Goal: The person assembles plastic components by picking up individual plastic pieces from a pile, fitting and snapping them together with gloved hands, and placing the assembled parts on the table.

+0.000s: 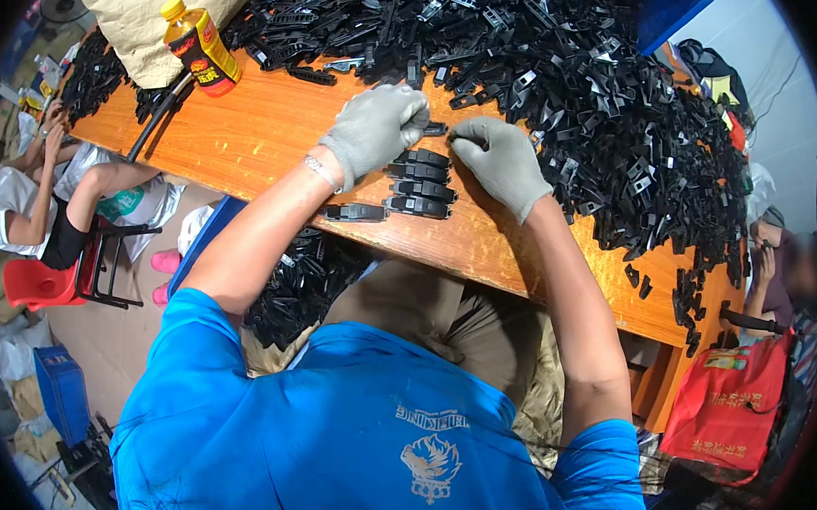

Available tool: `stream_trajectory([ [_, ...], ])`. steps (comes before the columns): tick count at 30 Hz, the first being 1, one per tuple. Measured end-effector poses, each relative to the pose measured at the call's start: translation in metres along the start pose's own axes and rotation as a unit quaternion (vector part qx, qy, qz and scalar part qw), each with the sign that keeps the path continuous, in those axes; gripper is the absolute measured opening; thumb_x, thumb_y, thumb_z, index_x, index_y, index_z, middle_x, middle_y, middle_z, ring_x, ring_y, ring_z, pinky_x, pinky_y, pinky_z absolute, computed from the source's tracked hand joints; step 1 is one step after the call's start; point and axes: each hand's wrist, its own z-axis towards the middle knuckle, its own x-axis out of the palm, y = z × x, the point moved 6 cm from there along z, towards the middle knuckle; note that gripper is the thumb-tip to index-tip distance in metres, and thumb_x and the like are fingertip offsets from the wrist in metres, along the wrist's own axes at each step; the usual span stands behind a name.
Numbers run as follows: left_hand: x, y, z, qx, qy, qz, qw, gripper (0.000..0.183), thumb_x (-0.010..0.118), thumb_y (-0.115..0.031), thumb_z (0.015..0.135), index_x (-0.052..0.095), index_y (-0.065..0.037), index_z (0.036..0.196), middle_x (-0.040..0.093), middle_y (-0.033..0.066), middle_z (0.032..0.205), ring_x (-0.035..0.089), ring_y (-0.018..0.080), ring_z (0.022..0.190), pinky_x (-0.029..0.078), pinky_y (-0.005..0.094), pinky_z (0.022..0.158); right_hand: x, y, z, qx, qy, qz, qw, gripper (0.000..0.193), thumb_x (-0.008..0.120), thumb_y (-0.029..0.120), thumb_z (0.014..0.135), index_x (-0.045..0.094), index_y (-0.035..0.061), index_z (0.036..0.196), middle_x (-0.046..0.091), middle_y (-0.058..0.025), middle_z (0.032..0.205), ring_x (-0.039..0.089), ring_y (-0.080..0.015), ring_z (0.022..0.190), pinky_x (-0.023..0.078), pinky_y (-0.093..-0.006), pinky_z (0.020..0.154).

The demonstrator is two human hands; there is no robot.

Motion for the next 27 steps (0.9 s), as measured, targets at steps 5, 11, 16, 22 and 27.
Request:
stream_trajectory([
  [5,-0.024,-0.02,-0.013,0.071,-0.097,-0.109,0.987,0.018,0.076,-0.009,0.095,0.073,-0.006,0.113,0.069,0.0087,0.1,0.068,0.0271,0.095,0.056,0.0385,0.086,-0.008,0.011,-0.004,0.052,0.019,0.153,0.987,0.028,0.075,0.02,0.097,0.077,-0.0037,0.112,0.08,-0.0139,0.09,0.076,-0.0218,0.081,0.06,-0.0353,0.078],
  [11,-0.017,-0.018,-0.009,-0.056,0.015,-0.349,0.935,0.02,0.072,-0.012,0.104,0.074,0.0,0.119,0.076,0.0035,0.104,0.068,0.0086,0.097,0.058,0.0286,0.086,0.0,0.025,-0.008,0.148,0.04,0.31,0.938,0.025,0.075,0.013,0.098,0.07,-0.0023,0.116,0.071,-0.0085,0.079,0.065,-0.012,0.057,0.053,-0.0302,0.056],
  [16,-0.005,-0.005,-0.013,-0.167,0.003,-0.41,0.897,0.019,0.072,-0.012,0.104,0.075,0.002,0.117,0.078,0.0023,0.101,0.065,0.006,0.094,0.057,0.0277,0.085,-0.003,0.055,-0.014,-0.175,-0.159,-0.034,0.971,0.026,0.078,0.015,0.093,0.074,0.0044,0.116,0.076,-0.0134,0.098,0.075,-0.0292,0.083,0.06,-0.0388,0.076],
  [22,-0.023,0.009,-0.025,-0.113,-0.103,-0.148,0.977,0.022,0.077,-0.016,0.097,0.077,-0.004,0.115,0.076,0.0097,0.101,0.072,0.0218,0.094,0.057,0.0358,0.087,0.005,0.023,-0.001,-0.059,-0.124,-0.075,0.988,0.02,0.082,0.021,0.089,0.081,0.0124,0.107,0.073,-0.0122,0.11,0.073,-0.0326,0.1,0.059,-0.0436,0.086],
  [27,-0.005,0.018,-0.025,-0.033,-0.086,-0.051,0.994,0.018,0.083,-0.016,0.087,0.076,-0.007,0.101,0.07,0.0133,0.098,0.067,0.0351,0.097,0.055,0.0451,0.088,0.014,0.009,0.007,-0.084,-0.1,-0.088,0.988,0.021,0.083,0.022,0.089,0.084,0.0123,0.107,0.073,-0.0107,0.11,0.073,-0.0322,0.1,0.058,-0.0433,0.087],
])
